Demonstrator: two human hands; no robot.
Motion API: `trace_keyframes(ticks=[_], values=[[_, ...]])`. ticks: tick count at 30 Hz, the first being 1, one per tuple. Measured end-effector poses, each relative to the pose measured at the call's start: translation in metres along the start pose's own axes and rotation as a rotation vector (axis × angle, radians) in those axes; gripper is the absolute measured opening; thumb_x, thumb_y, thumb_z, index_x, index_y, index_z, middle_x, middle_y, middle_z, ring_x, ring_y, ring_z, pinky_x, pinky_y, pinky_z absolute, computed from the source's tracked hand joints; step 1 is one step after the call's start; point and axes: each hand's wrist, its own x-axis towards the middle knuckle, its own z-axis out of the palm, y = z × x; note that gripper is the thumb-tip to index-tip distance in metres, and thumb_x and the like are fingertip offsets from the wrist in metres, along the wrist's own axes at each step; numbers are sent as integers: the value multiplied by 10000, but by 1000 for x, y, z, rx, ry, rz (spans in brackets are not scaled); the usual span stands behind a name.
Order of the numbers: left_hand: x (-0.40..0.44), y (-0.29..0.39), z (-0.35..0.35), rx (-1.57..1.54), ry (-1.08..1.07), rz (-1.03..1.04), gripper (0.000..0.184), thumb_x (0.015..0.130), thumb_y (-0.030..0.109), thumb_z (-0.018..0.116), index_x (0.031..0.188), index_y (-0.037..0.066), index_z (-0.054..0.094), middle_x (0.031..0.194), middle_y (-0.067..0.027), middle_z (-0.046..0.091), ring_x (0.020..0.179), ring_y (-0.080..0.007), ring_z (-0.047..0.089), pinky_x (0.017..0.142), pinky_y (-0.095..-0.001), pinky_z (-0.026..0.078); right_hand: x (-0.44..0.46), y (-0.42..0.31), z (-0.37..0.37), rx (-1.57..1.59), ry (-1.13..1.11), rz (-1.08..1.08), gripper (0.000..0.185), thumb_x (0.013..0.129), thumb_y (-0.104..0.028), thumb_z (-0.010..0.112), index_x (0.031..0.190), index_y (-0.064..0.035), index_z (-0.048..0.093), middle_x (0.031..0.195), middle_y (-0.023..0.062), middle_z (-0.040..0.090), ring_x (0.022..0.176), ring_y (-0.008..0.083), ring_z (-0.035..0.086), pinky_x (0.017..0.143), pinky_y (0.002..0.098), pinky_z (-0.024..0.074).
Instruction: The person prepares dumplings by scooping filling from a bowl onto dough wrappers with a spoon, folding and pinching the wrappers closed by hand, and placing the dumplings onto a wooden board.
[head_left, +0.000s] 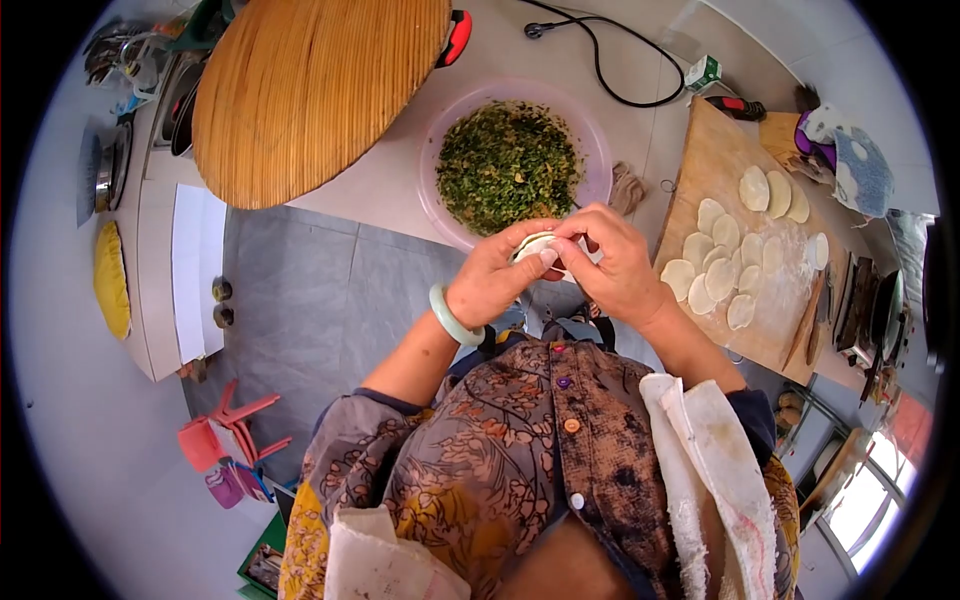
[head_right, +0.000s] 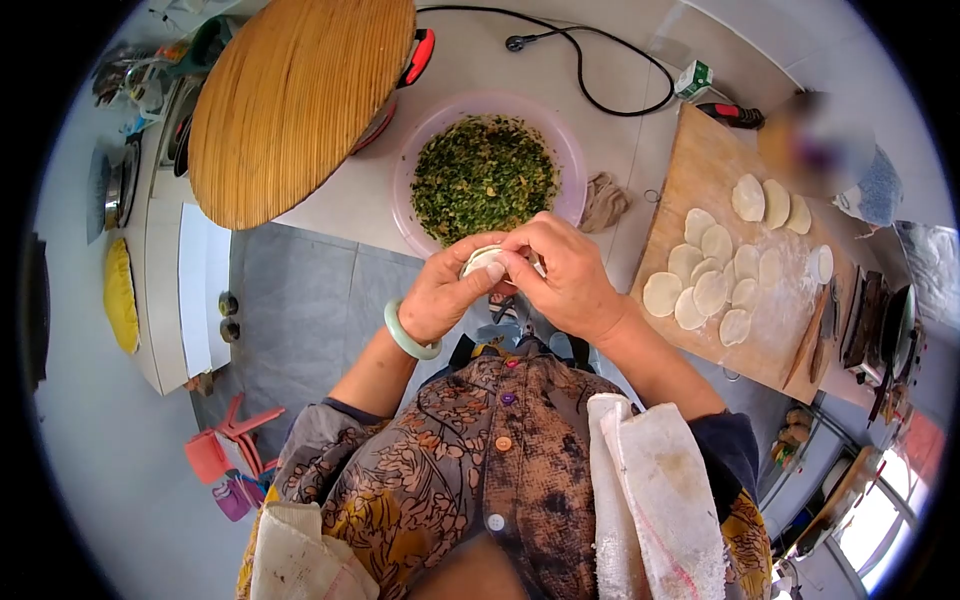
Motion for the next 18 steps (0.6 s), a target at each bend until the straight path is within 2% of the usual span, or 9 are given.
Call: trace_keyframes(ticks=[8,12,15,18], values=[[1,1,2,66,13,22,389,979,176,552,1320,-8,516,1139,-96,629,964,-147,616,858,-303,526,1,-8,-3,8,57,63,156,785,-39,709,900,-34,603,861,95,581,731,234,579,637,334,470],[1,0,1,67,13,30,394,972,159,565,1324,-12,519,1094,-90,647,943,-138,615,849,-296,522,-1,-2,-2,-6,39,4,136,792,-43,703,892,-36,611,858,92,581,757,247,581,654,337,475],[1,-3,-3,74,-19,-1,412,971,187,581,1324,-14,514,1161,-87,616,993,-143,605,872,-287,521,-2,-2,-3,-33,8,3,106,802,-62,687,875,-44,611,844,87,577,768,259,577,659,343,469],[1,-4,-4,75,-49,-13,407,969,176,582,1324,-12,516,1155,-77,619,1005,-137,596,874,-288,521,-1,0,-6,-80,-58,-3,86,811,-85,662,837,-49,589,818,85,563,764,277,565,657,363,457]])
